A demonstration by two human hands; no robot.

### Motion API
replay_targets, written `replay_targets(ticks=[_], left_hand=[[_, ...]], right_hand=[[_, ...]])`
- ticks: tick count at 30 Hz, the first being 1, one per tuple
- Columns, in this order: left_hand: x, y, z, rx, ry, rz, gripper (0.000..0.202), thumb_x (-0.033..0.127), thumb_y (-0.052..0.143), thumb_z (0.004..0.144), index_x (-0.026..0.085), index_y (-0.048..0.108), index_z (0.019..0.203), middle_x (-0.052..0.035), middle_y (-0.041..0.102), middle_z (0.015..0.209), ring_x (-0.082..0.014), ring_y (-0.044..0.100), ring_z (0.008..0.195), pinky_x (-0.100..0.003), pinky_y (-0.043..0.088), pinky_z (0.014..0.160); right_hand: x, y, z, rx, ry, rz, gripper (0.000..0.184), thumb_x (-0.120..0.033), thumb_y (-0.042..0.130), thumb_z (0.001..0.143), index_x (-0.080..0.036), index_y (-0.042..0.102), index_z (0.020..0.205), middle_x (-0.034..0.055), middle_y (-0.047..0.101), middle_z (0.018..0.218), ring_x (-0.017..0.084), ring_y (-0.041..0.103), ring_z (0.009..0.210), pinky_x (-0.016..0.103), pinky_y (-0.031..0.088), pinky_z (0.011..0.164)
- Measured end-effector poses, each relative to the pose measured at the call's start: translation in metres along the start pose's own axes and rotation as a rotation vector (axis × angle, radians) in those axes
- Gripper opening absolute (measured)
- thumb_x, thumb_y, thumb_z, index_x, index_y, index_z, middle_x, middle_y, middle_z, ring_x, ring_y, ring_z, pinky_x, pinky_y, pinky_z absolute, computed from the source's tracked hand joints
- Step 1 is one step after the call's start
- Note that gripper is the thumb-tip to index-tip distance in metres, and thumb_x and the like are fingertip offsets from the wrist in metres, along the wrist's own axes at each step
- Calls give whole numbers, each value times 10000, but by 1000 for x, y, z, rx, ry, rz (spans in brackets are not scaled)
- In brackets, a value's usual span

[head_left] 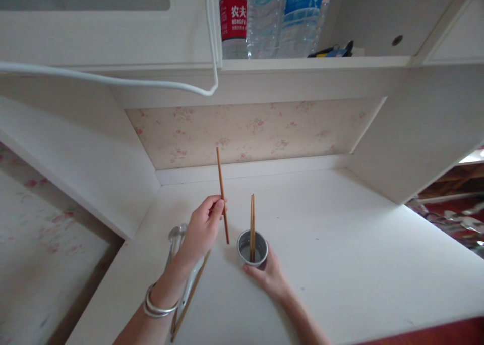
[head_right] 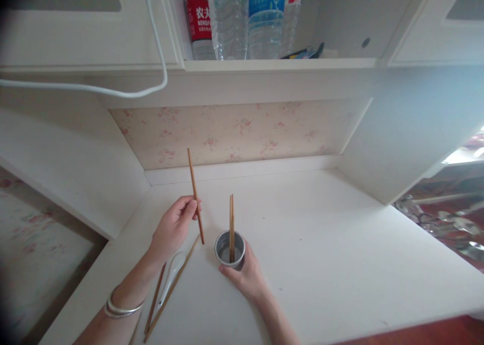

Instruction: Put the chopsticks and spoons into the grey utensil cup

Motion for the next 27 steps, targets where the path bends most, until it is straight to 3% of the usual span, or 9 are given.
replay_targets(ticks=[4,10,16,27], left_hand=[[-5,38,5,-41,29,-83,317,440,438,942,183,597,1036,-16,663,849,-143,622,784,-245,481,716],[-44,75,-8,-101,4,3,284,395,455,936,187,643,985,-43,700,909,-170,646,833,-268,484,737],[-64,87,-27,-131,-16,19,266,365,473,926,193,677,924,-53,693,966,-179,642,906,-265,502,753],[-64,88,-35,-190,-44,-34,270,353,485,921,206,678,1040,-65,677,1082,-188,636,962,-288,515,802]], right_hand=[[-3,1,0,-24,-19,19,709,-390,791,675,-221,508,1302,117,617,1263,315,555,1184,483,429,1006],[-6,-1,0,-10,-49,-25,712,-366,789,681,-220,501,1315,126,606,1277,328,554,1180,485,433,1001],[-7,0,2,-31,-68,-28,723,-314,787,685,-215,474,1329,122,601,1281,318,557,1176,479,438,1000],[-6,2,2,-29,-47,12,723,-337,778,699,-224,470,1343,128,588,1313,326,540,1215,504,420,1028]])
Point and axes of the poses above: each hand's wrist, its own z-axis towards the middle knuckle, its own y-axis out of the palm, x = y × z, the point moved 8 cm from there along z, towards the middle knuckle
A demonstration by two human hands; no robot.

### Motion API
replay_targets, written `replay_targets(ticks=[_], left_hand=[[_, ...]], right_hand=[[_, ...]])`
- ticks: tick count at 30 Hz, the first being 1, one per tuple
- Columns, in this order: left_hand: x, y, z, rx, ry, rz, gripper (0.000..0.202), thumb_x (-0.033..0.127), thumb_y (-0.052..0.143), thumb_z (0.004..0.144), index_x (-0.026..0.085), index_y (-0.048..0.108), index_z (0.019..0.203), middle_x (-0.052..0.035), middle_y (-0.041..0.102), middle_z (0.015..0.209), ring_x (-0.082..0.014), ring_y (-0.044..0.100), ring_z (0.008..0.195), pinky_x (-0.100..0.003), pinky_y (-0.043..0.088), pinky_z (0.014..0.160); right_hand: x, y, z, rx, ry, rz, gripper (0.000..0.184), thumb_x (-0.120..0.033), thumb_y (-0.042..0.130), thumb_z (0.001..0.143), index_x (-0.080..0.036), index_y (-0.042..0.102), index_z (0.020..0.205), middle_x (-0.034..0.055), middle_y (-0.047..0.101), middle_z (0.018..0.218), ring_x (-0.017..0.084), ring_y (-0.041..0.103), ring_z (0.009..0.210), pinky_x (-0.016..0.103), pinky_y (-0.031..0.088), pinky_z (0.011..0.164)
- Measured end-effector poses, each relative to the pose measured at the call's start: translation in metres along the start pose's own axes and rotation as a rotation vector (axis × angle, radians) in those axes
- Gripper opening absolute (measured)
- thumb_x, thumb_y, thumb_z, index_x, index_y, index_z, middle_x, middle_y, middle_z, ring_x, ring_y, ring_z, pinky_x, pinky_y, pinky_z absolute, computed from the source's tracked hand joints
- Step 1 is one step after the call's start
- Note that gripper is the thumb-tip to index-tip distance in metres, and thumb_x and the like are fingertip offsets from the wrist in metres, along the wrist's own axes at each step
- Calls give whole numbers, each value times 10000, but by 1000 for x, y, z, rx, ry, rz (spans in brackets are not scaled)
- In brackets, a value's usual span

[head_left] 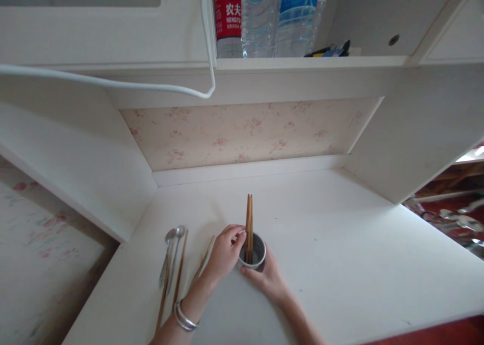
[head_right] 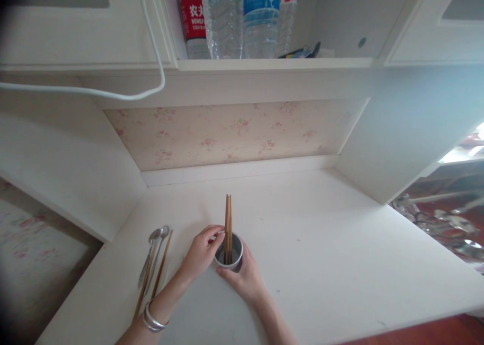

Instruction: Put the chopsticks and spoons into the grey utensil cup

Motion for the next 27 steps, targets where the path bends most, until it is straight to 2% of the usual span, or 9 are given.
replay_targets(ticks=[5,8,10,14,17,20,22,25,27], left_hand=[[-16,7,-18,-80,-107,-229,420,433,555,887,211,574,1242,-93,599,1287,-234,557,1177,-366,451,990],[-29,21,-33,-160,-138,-457,755,426,732,754,222,399,1400,-111,490,1421,-267,450,1308,-408,336,1112],[-32,30,-40,-192,-114,-616,942,400,818,656,230,317,1436,-123,465,1439,-287,434,1323,-421,329,1119],[-34,38,-42,-177,-46,-718,857,328,843,629,208,408,1358,-130,558,1329,-299,517,1236,-431,393,1066],[-37,34,-40,-101,-37,-667,785,282,840,634,195,465,1318,-124,583,1298,-292,531,1214,-425,392,1063],[-37,30,-40,-67,-43,-666,780,282,850,613,197,492,1300,-118,595,1287,-292,541,1198,-421,406,1047],[-35,28,-41,-60,-57,-668,758,288,854,606,191,515,1276,-117,618,1247,-290,565,1159,-416,427,1020],[-24,25,-43,-67,-47,-670,702,283,840,623,186,535,1247,-111,639,1196,-273,597,1089,-394,462,967],[-17,24,-43,-93,-22,-652,628,296,805,663,189,547,1225,-104,651,1160,-256,618,1024,-376,492,907]], right_hand=[[2,1,-1,3,1,11,715,-407,772,707,-223,478,1332,127,603,1289,327,557,1193,494,446,1001],[4,2,-2,-10,-4,-5,681,-444,747,731,-215,481,1315,130,614,1266,323,576,1161,481,460,982],[4,4,-3,-27,-25,-17,671,-456,734,737,-211,475,1306,134,610,1264,322,578,1151,474,461,980],[4,6,-2,-68,-20,-48,635,-417,710,756,-210,458,1301,139,608,1250,316,580,1139,476,457,981],[-4,5,-1,-142,14,-94,748,-302,713,726,-218,363,1382,147,511,1373,318,491,1257,511,382,1061],[-30,-7,-1,-118,-17,-188,894,-158,636,698,-271,200,1471,110,292,1537,294,271,1414,539,253,1141],[-58,-18,-2,-31,-94,-219,871,-129,570,721,-304,177,1478,80,256,1551,277,220,1435,545,239,1146],[-108,-22,-8,185,-244,-300,610,-168,570,788,-295,389,1357,92,454,1399,286,377,1338,518,327,1096],[-134,-4,-10,240,-289,-355,289,-216,558,844,-269,550,1128,84,613,1126,259,559,1108,422,463,945]])
Point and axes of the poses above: each hand's wrist, its own z-axis towards the middle knuckle, its own y-axis out of the palm, x = y × z, the point moved 8 cm from there along z, towards the middle knuckle
